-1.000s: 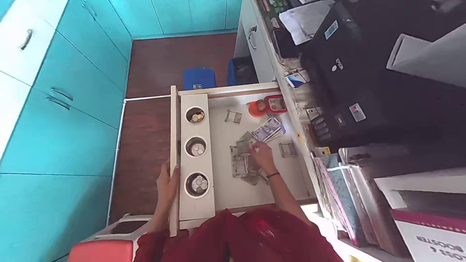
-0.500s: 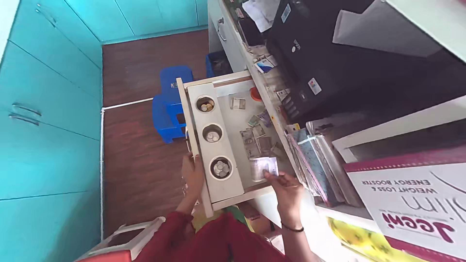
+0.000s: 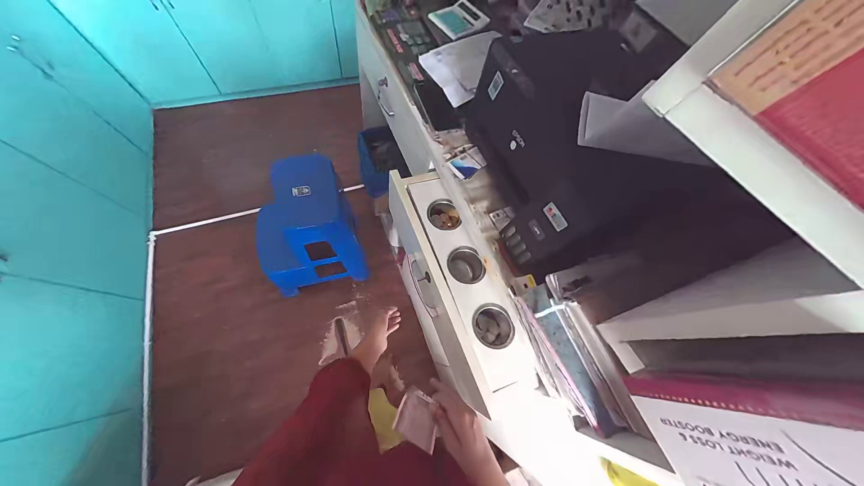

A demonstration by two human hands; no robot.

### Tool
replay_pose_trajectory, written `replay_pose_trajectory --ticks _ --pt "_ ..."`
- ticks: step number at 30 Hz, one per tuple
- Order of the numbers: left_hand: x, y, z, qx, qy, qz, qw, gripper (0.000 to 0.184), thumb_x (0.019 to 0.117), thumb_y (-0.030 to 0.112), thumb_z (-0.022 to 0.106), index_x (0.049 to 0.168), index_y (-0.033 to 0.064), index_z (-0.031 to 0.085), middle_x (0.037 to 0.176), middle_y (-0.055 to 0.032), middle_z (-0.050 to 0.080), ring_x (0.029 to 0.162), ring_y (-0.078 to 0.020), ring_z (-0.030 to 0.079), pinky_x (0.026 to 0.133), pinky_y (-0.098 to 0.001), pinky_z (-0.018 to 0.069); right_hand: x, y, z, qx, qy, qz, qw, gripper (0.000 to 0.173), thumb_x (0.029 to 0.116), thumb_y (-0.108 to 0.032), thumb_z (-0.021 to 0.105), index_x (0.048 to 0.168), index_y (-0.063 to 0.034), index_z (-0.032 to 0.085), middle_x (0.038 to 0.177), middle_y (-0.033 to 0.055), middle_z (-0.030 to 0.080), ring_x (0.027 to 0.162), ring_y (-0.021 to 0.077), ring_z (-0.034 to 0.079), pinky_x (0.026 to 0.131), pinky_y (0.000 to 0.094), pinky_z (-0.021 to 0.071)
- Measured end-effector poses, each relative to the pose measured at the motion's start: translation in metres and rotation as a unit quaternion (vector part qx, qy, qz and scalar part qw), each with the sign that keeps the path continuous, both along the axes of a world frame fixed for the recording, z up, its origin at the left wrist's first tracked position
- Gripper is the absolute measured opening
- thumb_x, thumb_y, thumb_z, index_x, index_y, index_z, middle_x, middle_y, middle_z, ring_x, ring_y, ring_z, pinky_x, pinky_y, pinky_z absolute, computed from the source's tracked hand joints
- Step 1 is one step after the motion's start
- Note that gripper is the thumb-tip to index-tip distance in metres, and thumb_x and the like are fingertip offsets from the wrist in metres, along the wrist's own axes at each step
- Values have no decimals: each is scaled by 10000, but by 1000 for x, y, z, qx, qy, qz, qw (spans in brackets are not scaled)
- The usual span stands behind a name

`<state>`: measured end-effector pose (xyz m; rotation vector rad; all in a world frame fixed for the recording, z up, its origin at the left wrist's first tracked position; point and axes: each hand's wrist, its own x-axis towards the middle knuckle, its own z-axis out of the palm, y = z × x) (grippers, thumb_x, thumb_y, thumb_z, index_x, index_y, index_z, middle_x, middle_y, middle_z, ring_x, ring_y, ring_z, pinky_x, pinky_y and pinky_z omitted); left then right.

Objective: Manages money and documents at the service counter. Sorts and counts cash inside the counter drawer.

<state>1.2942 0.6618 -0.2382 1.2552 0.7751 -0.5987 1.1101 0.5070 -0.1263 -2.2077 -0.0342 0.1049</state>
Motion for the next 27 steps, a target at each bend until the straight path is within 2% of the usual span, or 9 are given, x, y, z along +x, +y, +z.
replay_pose_trajectory --ticks 1,2,4,8,12,17,20,23,27 --pt "11 -9 -12 -26 23 -7 999 347 1083 184 469 1346 -34 532 1222 -152 610 979 -152 598 851 -279 493 2 -1 -8 -45 -1 -30 999 221 954 -40 585 1011 126 720 1293 322 641 1214 499 618 1024 592 494" --pt "22 -20 -22 -48 32 -17 998 355 1079 187 474 1355 -30 523 1241 -156 600 994 -156 591 864 -282 487 7 -5 -15 -83 -16 -72 994 201 935 -29 594 968 127 716 1332 339 609 1239 534 585 1028 624 473" --pt "39 -45 -39 -77 33 -37 996 370 1083 202 456 1375 -20 506 1282 -163 581 1036 -172 575 894 -300 470 16 -19 -17 -106 -23 -139 984 192 946 -23 582 947 123 707 1350 324 601 1207 494 617 1018 576 494" --pt "64 -91 -57 -122 17 -89 988 465 1112 264 376 1497 4 393 1506 -195 449 1296 -246 500 1050 -383 418 20 -33 -10 -97 -41 -208 972 199 919 -49 608 949 118 714 1312 323 623 1129 490 655 965 580 519" --pt "75 -121 -49 -107 20 -98 989 470 1086 234 441 1508 37 385 1537 -204 398 1369 -293 439 1101 -453 383 16 -41 -9 -104 -82 -287 949 263 904 -86 583 943 139 713 1255 343 643 1093 481 670 927 534 543" --pt "69 -125 -46 -93 24 -143 985 494 1053 279 463 1500 80 399 1525 -201 406 1332 -335 448 1038 -536 408 11 -44 -9 -66 -70 -316 944 214 923 -25 588 995 139 705 1250 330 646 1036 417 703 894 500 569" --pt "64 -132 -62 -144 32 -90 985 355 1064 240 407 1355 48 476 1294 -147 525 1137 -249 515 945 -471 425 14 -47 -6 -51 -63 -314 946 192 918 0 596 996 134 709 1231 312 656 1041 399 699 905 486 565" --pt "62 -123 -73 -161 27 -80 983 286 1064 248 425 1258 60 518 1133 -96 564 1018 -205 549 892 -428 454 11 -54 -7 -74 -87 -313 943 185 897 -8 631 996 119 721 1082 288 695 980 398 704 875 493 573" --pt "47 -88 -78 -91 16 -114 989 385 1084 308 425 1348 47 528 1268 -111 563 1115 -208 538 934 -419 442 5 -62 -6 -89 -82 -293 949 135 879 -5 673 951 72 757 963 231 729 891 349 725 818 477 586"
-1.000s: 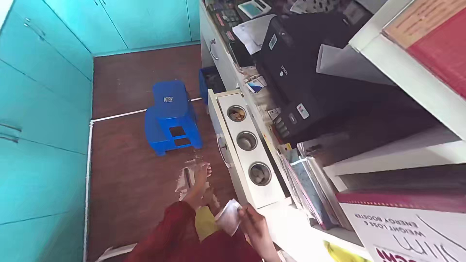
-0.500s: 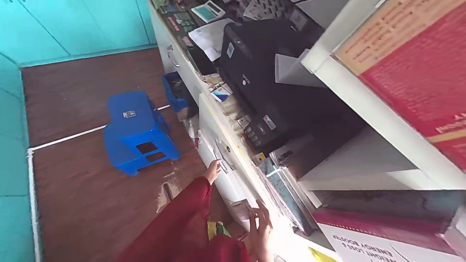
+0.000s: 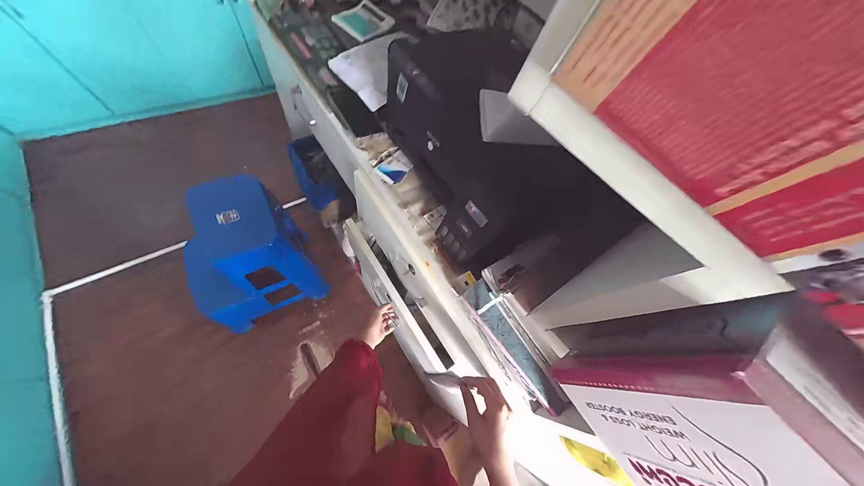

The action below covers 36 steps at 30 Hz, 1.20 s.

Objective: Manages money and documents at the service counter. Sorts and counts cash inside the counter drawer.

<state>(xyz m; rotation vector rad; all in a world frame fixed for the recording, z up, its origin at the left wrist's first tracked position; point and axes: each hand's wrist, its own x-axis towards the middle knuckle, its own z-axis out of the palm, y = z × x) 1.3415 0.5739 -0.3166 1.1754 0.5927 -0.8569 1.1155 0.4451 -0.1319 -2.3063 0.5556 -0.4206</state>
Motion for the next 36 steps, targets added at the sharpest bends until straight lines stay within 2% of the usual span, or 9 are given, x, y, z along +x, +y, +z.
replay_pose_trajectory --ticks 7,12,16,19,25,29,31,34,36 --pt "-46 96 43 128 -18 12 992 553 1106 431 343 1508 60 422 1480 -205 482 1300 -318 515 1041 -504 448 7 -5 -17 45 94 18 994 216 889 -28 712 1087 52 739 946 197 764 864 363 748 795 561 575" --pt "-84 149 68 256 -12 -21 966 665 1070 500 440 1502 -5 401 1432 -304 490 1276 -426 520 1011 -586 442 27 -3 -29 44 201 78 975 194 966 -75 651 1094 40 739 1020 225 756 956 419 734 848 636 543" --pt "-139 178 56 344 -60 -76 934 757 909 308 769 1482 -23 402 1314 -277 601 1184 -386 621 1011 -551 496 36 6 -41 21 227 116 967 272 992 -59 572 1212 66 671 1003 255 741 908 427 735 801 614 558" --pt "-165 193 53 380 -86 -36 920 639 939 217 718 1462 -22 439 1299 -250 626 1140 -356 659 988 -538 521 46 11 -51 5 210 157 965 251 990 -14 530 1160 75 691 945 250 734 843 408 727 761 577 559" --pt "-191 220 60 469 -122 18 875 620 929 218 719 1413 -68 458 1150 -278 676 1070 -411 673 943 -607 511 55 22 -61 14 246 240 939 244 1003 -60 570 1147 56 728 1109 267 717 1006 401 714 903 527 557" --pt "-196 216 70 580 -146 -19 801 565 949 150 673 1413 -105 476 1436 -349 478 1318 -496 504 1033 -614 457 47 36 -69 43 235 271 933 218 974 -50 627 1127 61 736 1082 263 725 933 380 727 846 495 579" --pt "-201 204 76 588 -200 -66 781 446 971 55 596 1383 -98 523 1460 -325 482 1327 -484 508 1052 -588 455 41 44 -72 55 250 281 925 213 991 -48 599 1113 62 735 1033 256 734 878 370 731 821 496 579" --pt "-197 185 72 494 -169 -188 832 395 1017 14 479 1402 -54 532 1419 -288 546 1266 -451 580 1042 -577 474 37 48 -83 76 297 280 910 230 1009 -27 536 1113 80 712 996 250 731 866 363 725 828 510 567" --pt "-196 180 48 431 -129 -219 866 472 1001 25 517 1456 -87 462 1461 -322 488 1350 -466 497 1130 -576 393 34 44 -93 94 317 272 903 240 1014 -13 509 1115 91 699 1015 246 728 904 347 727 852 491 576"
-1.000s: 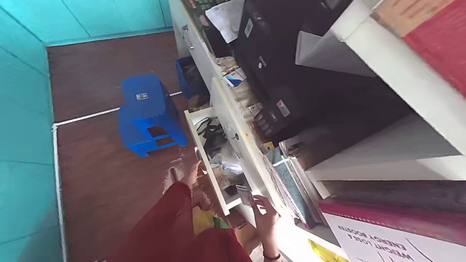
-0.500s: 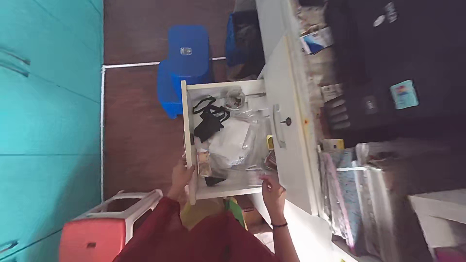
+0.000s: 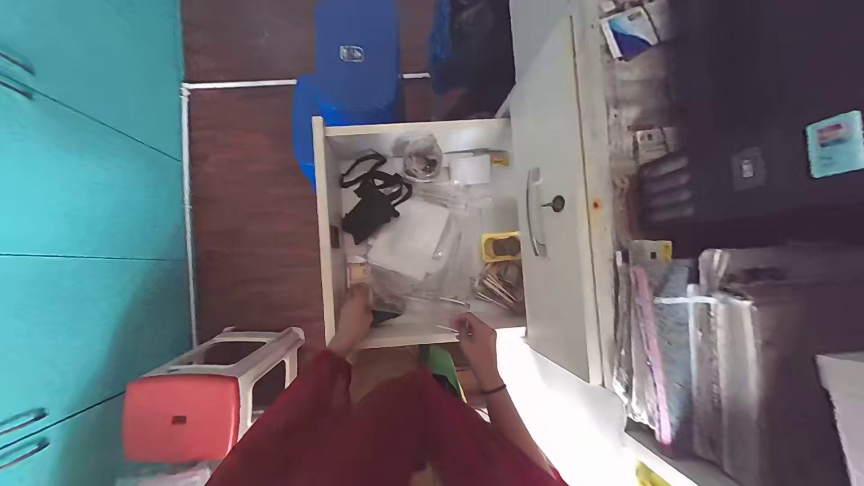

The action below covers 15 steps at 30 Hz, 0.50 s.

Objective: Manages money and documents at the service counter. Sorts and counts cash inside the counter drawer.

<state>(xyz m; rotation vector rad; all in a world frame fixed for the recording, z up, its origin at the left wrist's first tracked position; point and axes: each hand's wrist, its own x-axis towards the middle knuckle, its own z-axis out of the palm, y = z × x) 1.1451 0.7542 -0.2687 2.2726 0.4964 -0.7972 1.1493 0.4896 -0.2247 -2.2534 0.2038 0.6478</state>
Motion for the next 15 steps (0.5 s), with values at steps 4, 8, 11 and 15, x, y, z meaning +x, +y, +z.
replay_pose_trajectory --ticks 4,8,11,15 --pt "5 -1 -40 -9 -5 35 999 536 967 30 589 1446 -143 423 1500 -383 392 1419 -516 378 1180 -585 313 8 -3 -7 26 43 -54 997 257 1020 8 483 1169 88 676 1062 233 713 880 287 720 826 432 589" --pt "6 -3 -40 31 27 62 997 597 952 50 624 1468 -133 385 1497 -399 370 1401 -526 397 1153 -582 357 11 -5 -14 56 82 -75 992 268 1022 4 495 1237 88 632 1097 241 692 886 264 719 823 407 600" --pt "7 -3 -39 34 44 69 996 628 936 64 644 1471 -130 379 1474 -403 396 1379 -527 424 1137 -592 374 12 -4 -17 76 129 18 989 324 1061 -84 471 1314 83 586 1159 251 691 1008 299 715 906 431 572" --pt "5 -6 -30 40 111 43 992 670 958 152 640 1494 -110 335 1362 -390 511 1300 -527 506 1085 -619 410 28 -12 -13 43 139 15 989 296 1065 -71 476 1269 87 619 1141 227 711 984 291 728 893 423 583"
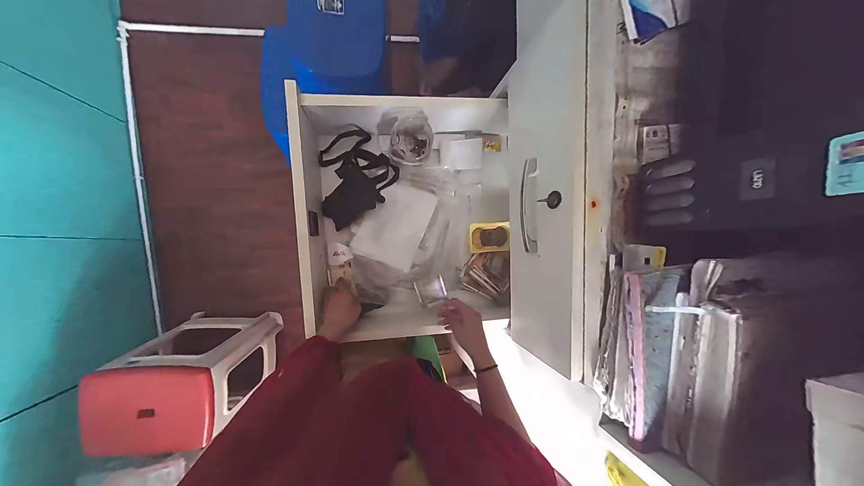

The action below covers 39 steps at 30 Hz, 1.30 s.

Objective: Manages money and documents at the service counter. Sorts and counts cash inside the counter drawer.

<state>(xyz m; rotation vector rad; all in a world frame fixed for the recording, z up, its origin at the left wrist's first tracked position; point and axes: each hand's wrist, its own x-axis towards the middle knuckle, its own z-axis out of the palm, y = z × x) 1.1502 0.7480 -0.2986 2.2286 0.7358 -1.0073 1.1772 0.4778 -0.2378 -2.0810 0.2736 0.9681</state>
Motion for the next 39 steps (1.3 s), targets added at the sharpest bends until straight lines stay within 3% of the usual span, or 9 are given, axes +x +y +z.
replay_pose_trajectory --ticks 5,9,13,18,22,26,30,34,39 --pt "-11 2 -6 -42 -51 22 998 610 995 113 595 1507 -99 342 1434 -358 486 1340 -493 492 1126 -597 378 27 -29 -37 -87 1 -213 973 339 1064 -47 466 1351 118 543 1301 296 617 1151 334 659 1018 427 518" --pt "-26 4 -15 -74 -91 108 987 598 975 75 606 1499 -82 363 1518 -368 362 1352 -498 467 1103 -591 414 44 -18 -55 -1 9 -496 868 272 1070 -42 424 1289 108 481 1000 188 558 789 189 591 730 305 535" --pt "-33 0 -16 -68 -119 135 981 632 927 -15 608 1512 -53 372 1582 -357 246 1361 -495 451 1082 -572 442 54 -12 -62 3 63 -535 842 292 1033 -15 477 1319 43 488 1002 155 566 746 180 581 669 305 530" --pt "-35 -2 -19 -33 -164 131 977 589 913 -27 620 1471 -49 434 1492 -345 417 1366 -492 451 1109 -599 406 61 -4 -63 26 141 -591 794 445 1069 -69 427 1504 -21 344 1481 220 435 1247 313 529 975 447 497" --pt "-36 -3 -15 -11 -202 156 967 495 946 -30 588 1433 -36 505 1414 -305 534 1299 -451 544 1090 -583 436 58 -4 -84 -6 135 -564 815 387 1074 -106 427 1442 12 420 1319 236 535 1045 291 595 865 432 530" --pt "-32 -3 1 -19 -200 193 961 434 965 22 604 1395 -8 548 1146 -272 675 976 -391 691 884 -554 546 54 -1 -86 -27 151 -552 820 348 1079 -168 473 1374 14 454 1087 180 564 839 223 575 753 366 526" --pt "-36 -5 12 -26 -238 218 946 401 959 40 625 1353 -20 579 1027 -237 688 903 -329 693 839 -498 556 54 0 -86 -4 97 -593 799 305 1033 -35 511 1328 29 465 993 141 521 743 178 529 682 307 510" --pt "-33 -2 31 -36 -233 234 943 407 950 18 632 1354 10 589 1081 -245 695 940 -335 702 857 -500 555 57 -2 -76 7 93 -606 790 336 1022 10 505 1350 60 453 1050 170 550 804 184 570 728 281 525" --pt "-32 4 49 -130 -266 295 908 624 904 -16 670 1487 41 453 1154 -216 680 909 -231 710 816 -397 590 59 -6 -58 -49 95 -534 839 389 1038 -34 509 1405 67 428 1131 211 583 826 202 620 732 305 547"
